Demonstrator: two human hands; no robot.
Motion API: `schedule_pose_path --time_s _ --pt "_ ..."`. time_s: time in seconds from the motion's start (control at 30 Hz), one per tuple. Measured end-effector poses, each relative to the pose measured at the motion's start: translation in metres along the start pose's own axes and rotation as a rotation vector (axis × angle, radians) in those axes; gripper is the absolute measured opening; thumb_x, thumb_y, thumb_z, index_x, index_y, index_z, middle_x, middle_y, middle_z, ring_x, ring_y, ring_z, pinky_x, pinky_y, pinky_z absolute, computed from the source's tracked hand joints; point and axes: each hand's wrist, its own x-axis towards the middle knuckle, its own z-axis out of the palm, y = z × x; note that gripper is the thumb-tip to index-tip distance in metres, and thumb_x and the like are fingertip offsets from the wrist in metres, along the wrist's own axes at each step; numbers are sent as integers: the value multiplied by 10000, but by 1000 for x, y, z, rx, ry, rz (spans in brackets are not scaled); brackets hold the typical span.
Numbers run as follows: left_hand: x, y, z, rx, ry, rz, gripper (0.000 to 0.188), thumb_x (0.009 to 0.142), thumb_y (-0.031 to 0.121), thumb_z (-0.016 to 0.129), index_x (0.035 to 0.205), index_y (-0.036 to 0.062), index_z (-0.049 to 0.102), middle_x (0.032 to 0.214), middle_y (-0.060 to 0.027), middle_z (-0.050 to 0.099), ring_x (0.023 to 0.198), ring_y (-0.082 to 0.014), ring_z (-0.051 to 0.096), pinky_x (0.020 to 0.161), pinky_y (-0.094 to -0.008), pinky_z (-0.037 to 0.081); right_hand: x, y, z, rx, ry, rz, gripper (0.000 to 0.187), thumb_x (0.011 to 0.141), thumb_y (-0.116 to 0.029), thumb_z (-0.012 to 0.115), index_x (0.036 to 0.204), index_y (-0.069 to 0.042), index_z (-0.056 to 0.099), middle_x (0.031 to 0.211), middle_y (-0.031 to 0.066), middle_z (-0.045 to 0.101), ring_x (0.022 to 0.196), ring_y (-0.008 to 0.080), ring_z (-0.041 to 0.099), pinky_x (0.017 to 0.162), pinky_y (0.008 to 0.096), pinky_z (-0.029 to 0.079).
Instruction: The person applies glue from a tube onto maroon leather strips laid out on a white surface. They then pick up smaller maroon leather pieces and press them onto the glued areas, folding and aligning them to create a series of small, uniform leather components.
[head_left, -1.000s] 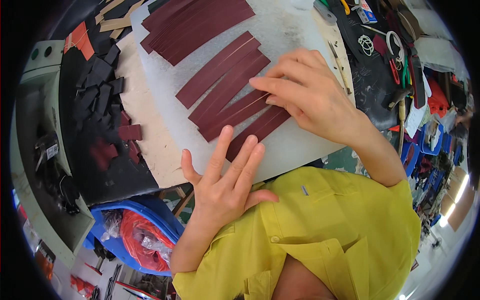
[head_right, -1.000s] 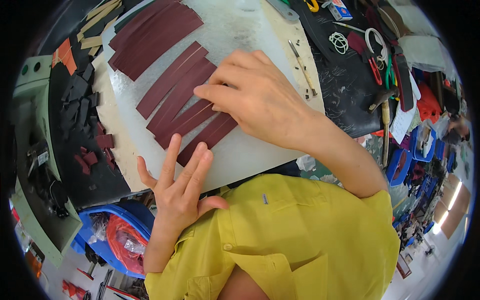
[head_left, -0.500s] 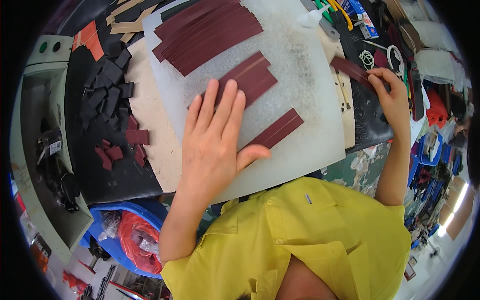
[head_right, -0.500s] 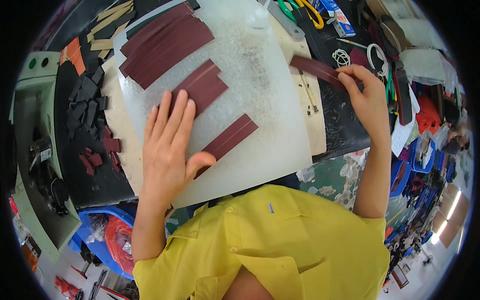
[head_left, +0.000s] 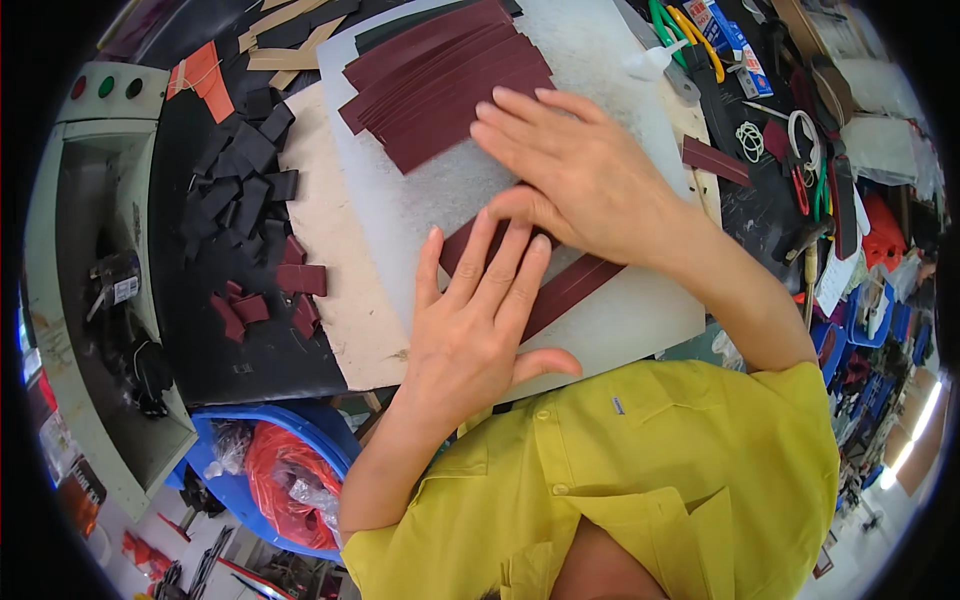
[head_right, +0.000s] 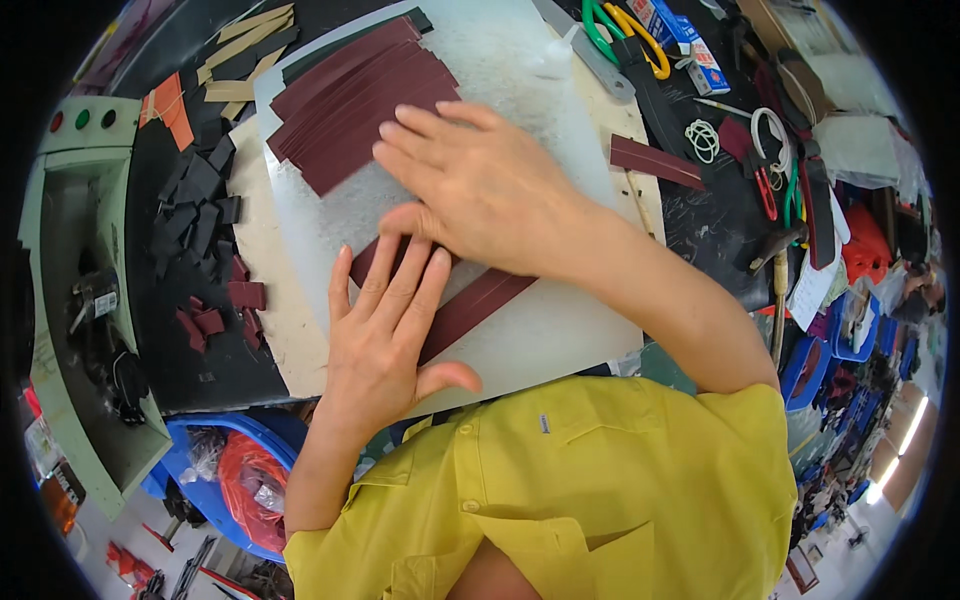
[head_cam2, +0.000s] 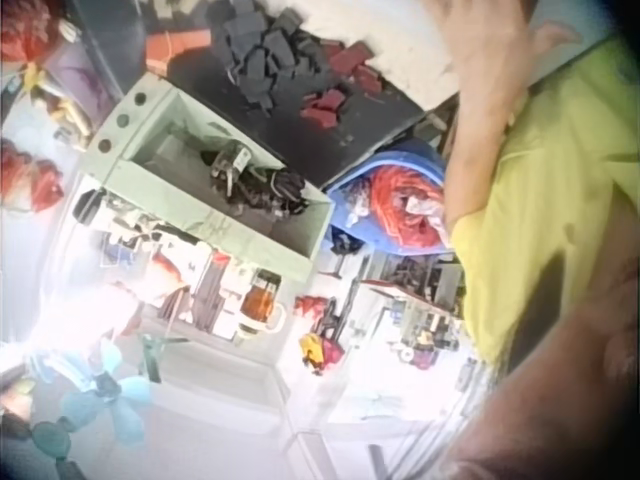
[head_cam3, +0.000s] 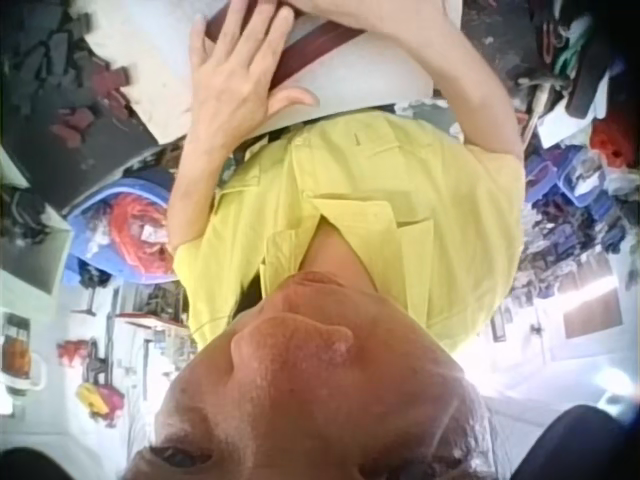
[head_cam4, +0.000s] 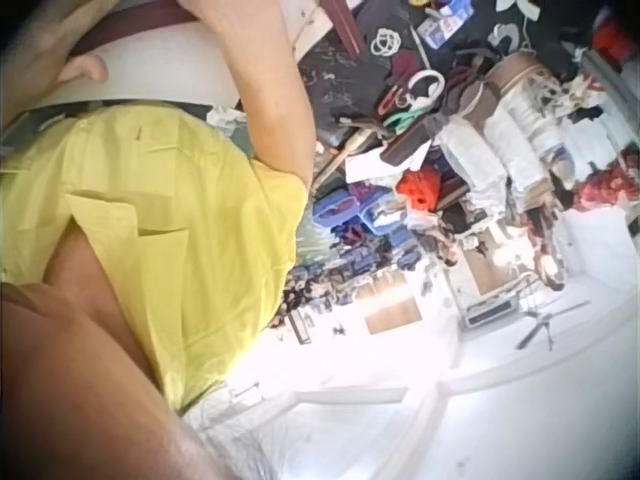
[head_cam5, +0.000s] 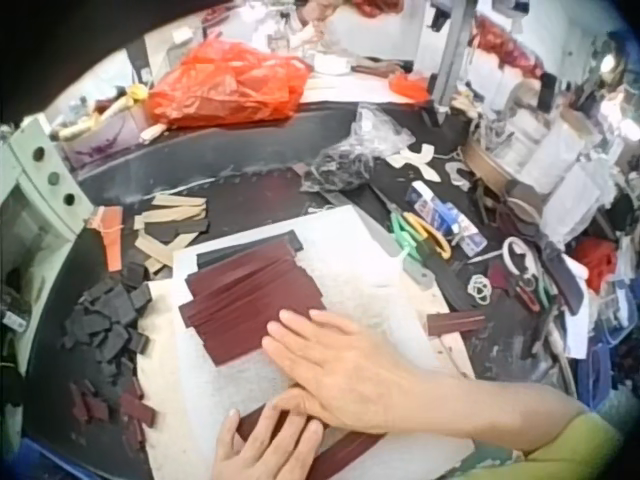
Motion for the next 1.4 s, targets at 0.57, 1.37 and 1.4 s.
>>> schedule_pose_path --time_s 0.57,1.37,1.4 --pt "-10 -20 -7 163 145 -8 1026 835 802 428 1431 -29 508 1390 -159 616 1391 -347 499 1202 -555 112 -34 42 -39 376 774 537 269 945 -42 698 1203 29 672 1091 98 717 987 158 683 916 292 519" --pt "6 -25 -2 105 220 -84 1091 813 862 360 1440 -19 499 1348 -126 648 1362 -368 520 1200 -577 -34 -66 14 -65 594 513 803 333 899 -111 762 1205 -2 695 1023 47 742 927 81 663 861 230 499" --pt "4 -23 -3 128 233 -66 1081 818 861 359 1427 -17 516 1334 -123 658 1355 -369 527 1199 -580 -34 -73 12 -67 601 499 793 350 902 -111 758 1225 2 687 1029 52 741 938 82 660 870 230 499"
